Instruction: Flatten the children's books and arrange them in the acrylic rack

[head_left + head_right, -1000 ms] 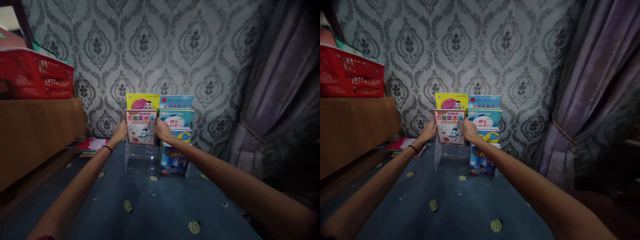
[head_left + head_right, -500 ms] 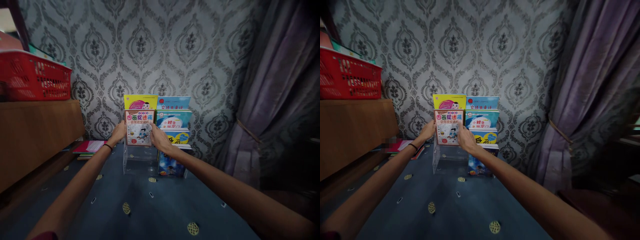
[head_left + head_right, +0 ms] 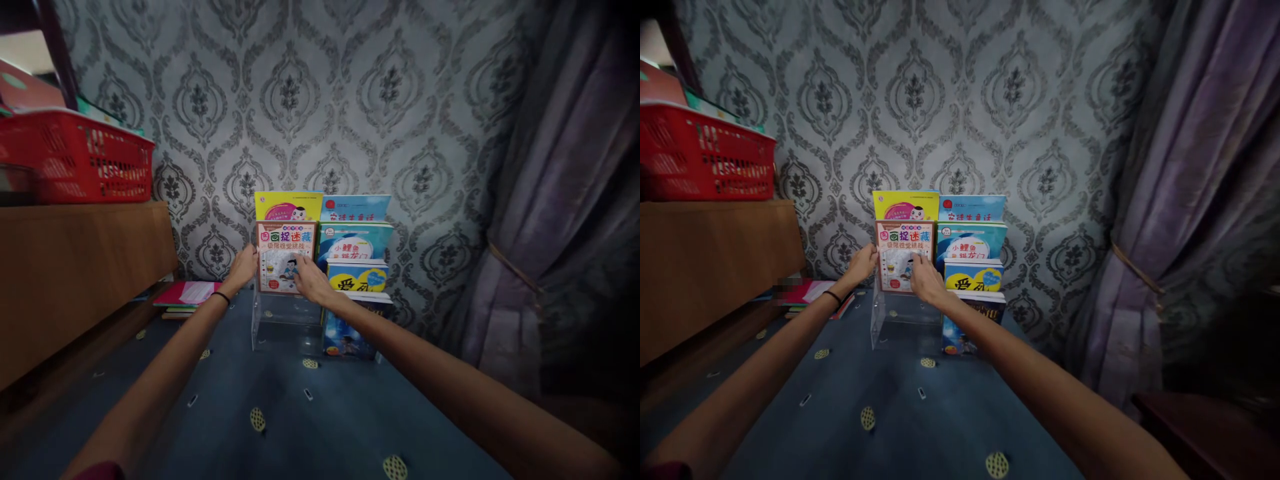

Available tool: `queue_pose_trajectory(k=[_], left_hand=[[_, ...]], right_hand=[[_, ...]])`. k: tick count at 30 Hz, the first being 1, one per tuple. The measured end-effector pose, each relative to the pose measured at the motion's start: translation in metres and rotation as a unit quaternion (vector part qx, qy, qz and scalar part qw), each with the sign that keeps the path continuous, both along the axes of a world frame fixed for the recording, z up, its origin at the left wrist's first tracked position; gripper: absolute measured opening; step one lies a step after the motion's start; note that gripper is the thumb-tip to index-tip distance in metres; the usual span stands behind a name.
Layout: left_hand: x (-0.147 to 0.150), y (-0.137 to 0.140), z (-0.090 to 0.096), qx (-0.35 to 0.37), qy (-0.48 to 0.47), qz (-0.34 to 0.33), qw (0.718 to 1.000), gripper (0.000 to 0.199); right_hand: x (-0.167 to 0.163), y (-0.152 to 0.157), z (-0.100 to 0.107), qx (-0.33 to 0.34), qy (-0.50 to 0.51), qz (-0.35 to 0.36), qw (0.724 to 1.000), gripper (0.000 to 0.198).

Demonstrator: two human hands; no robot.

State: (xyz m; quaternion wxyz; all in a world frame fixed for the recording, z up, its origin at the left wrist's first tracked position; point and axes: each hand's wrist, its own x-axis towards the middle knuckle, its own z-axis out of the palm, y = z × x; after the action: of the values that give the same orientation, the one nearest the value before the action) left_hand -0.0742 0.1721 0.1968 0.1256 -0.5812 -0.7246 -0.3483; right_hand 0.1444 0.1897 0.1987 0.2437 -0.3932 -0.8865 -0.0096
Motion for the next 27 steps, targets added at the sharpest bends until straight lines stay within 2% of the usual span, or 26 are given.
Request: queue_pose_trajectory(k=[6, 11, 15, 22, 27], left_hand=[[0.003, -0.004, -0.005, -0.009, -0.004, 0.007, 1.000, 0.016], [0.012, -0.017, -0.001, 0.030, 0.029, 0.019, 0.999, 0.017], [0.020, -0.025, 0.002, 0.042, 0.070, -0.002, 0.997, 0.015], [0.019, -0.023, -0.005, 0.029, 0.093, -0.022, 0.995, 0.016], [0.015, -0.020, -0.005, 0.021, 0.111, -0.023, 0.993, 0.016]], right_hand=[[-0.002, 0.005, -0.002, -0.007, -0.009, -0.008, 1.000, 0.052], [-0.001, 0.004, -0.004, -0.010, -0.012, -0.010, 1.000, 0.051], [0.001, 0.003, -0.006, -0.012, -0.013, -0.010, 1.000, 0.048], [0.003, 0.004, -0.009, -0.012, -0.014, -0.003, 1.000, 0.042], [0.006, 0.007, -0.014, -0.016, -0.012, 0.005, 1.000, 0.046]])
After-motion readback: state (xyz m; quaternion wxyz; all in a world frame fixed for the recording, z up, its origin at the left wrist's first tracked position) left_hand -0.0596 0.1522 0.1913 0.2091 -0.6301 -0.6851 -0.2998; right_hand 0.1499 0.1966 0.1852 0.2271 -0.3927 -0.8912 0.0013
